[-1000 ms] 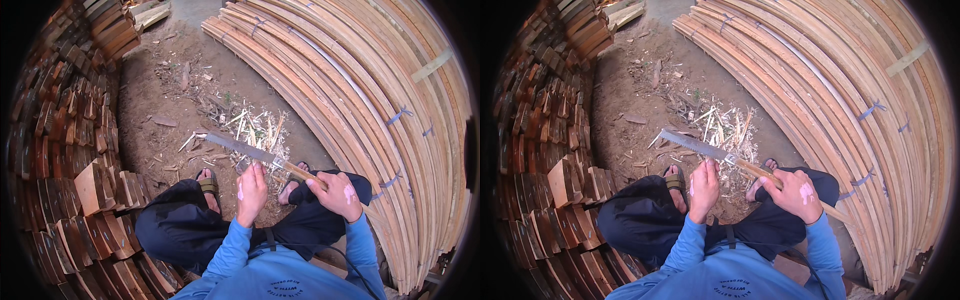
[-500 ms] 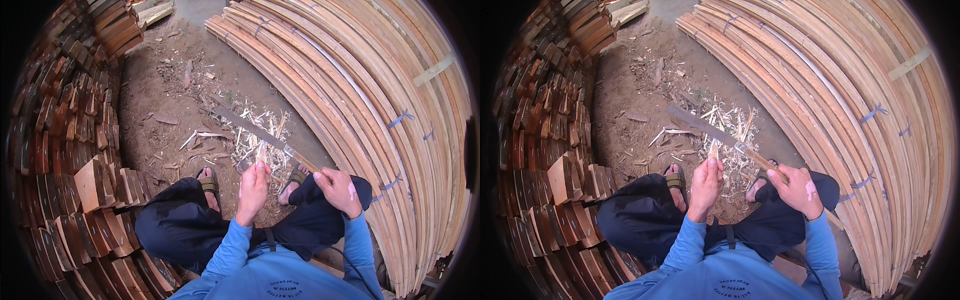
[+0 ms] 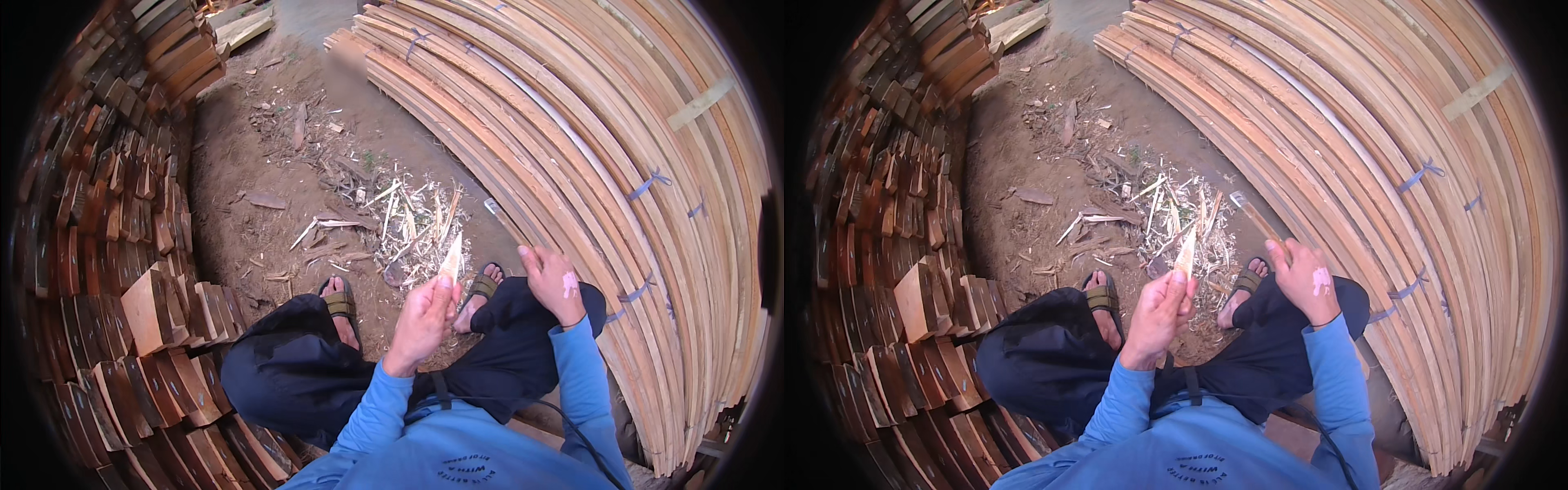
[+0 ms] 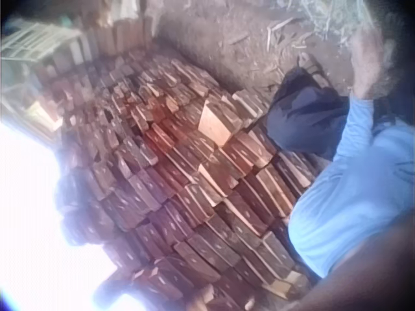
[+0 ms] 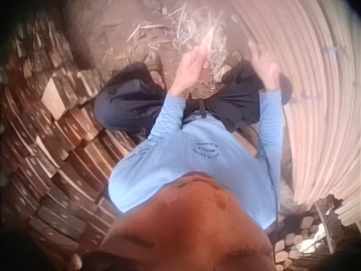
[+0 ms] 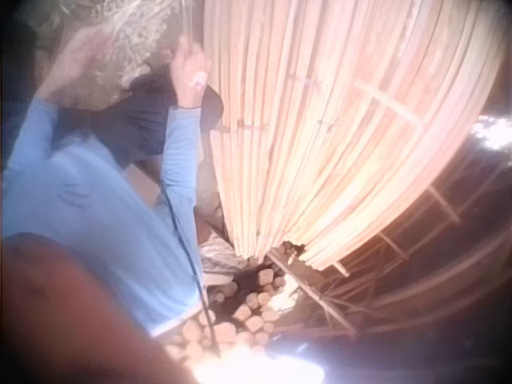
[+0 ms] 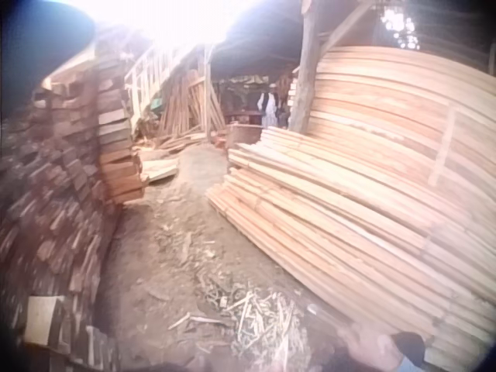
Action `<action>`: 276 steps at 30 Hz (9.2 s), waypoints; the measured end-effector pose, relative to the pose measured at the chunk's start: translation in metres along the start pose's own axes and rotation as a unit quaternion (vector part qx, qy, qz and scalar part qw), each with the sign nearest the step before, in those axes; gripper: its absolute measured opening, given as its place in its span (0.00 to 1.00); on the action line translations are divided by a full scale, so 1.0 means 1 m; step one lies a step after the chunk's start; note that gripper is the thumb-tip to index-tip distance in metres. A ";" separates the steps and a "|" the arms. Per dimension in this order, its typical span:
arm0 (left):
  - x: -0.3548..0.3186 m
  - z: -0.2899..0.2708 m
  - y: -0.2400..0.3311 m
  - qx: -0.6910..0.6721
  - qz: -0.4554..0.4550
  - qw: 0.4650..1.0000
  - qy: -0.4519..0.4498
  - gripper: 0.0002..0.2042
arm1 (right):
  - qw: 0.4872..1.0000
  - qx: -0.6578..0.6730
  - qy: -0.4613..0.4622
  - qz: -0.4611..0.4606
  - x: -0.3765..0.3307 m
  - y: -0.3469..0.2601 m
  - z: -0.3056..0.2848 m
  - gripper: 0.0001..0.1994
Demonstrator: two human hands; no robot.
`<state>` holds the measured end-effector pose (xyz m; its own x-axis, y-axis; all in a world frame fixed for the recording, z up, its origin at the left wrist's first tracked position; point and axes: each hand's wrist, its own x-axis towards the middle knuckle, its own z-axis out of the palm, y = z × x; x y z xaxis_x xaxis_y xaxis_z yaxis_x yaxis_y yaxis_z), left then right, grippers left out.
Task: The person uses a saw to shave and smooth the surface of a small wooden strip while sitting on a block, surrounded by stacks of lumber.
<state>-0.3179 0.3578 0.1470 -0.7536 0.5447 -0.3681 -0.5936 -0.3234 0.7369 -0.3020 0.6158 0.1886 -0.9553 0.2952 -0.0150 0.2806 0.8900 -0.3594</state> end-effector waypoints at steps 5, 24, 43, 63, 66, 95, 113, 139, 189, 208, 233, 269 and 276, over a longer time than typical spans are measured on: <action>0.006 -0.007 0.015 -0.108 0.017 0.994 0.030 0.13 | 0.993 0.055 -0.094 -0.052 -0.011 -0.013 -0.026 0.24; -0.006 -0.001 0.020 -0.242 -0.021 0.968 -0.061 0.13 | 0.995 0.058 -0.052 -0.055 -0.015 0.007 -0.022 0.26; 0.008 -0.028 0.008 -0.410 -0.079 0.906 -0.061 0.14 | 0.979 0.040 -0.163 -0.119 -0.020 -0.026 -0.040 0.23; 0.016 -0.026 -0.009 -0.461 -0.116 0.867 -0.147 0.15 | 0.978 0.046 -0.187 -0.077 -0.023 -0.010 -0.043 0.26; 0.007 -0.012 0.004 -0.405 -0.121 0.891 -0.166 0.14 | 0.996 -0.024 -0.050 -0.073 -0.018 0.018 -0.020 0.26; 0.013 -0.010 0.001 0.335 0.153 0.890 0.268 0.18 | 0.987 -0.045 -0.105 -0.114 -0.051 -0.035 -0.044 0.21; 0.025 -0.024 -0.025 0.154 0.094 0.963 0.198 0.13 | 0.997 0.000 -0.059 -0.049 -0.038 -0.033 -0.031 0.23; 0.019 -0.010 -0.016 0.253 0.156 0.922 0.247 0.13 | 0.992 -0.032 -0.094 -0.076 -0.051 -0.049 -0.033 0.23; 0.015 -0.005 -0.010 0.504 0.252 0.771 0.297 0.08 | 0.997 -0.030 -0.060 -0.031 -0.040 -0.039 -0.013 0.23; 0.014 -0.007 -0.006 0.478 0.279 0.778 0.298 0.05 | 0.995 0.030 -0.088 -0.037 -0.050 -0.054 -0.031 0.23; 0.019 -0.012 -0.013 0.472 0.225 0.803 0.285 0.06 | 0.996 0.034 -0.081 0.000 -0.041 -0.042 -0.028 0.24; 0.020 -0.010 -0.011 0.494 0.251 0.772 0.311 0.06 | 0.985 0.023 -0.168 -0.032 -0.047 -0.052 -0.012 0.24; 0.020 -0.017 -0.015 0.507 0.248 0.759 0.324 0.06 | 0.991 -0.004 -0.120 -0.053 -0.043 -0.052 0.005 0.25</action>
<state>-0.3290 0.3604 0.1185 -0.9892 -0.0515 0.1375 0.0828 0.5773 0.8123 -0.2755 0.5550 0.2029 -0.9739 0.1101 -0.1987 0.1776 0.9143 -0.3640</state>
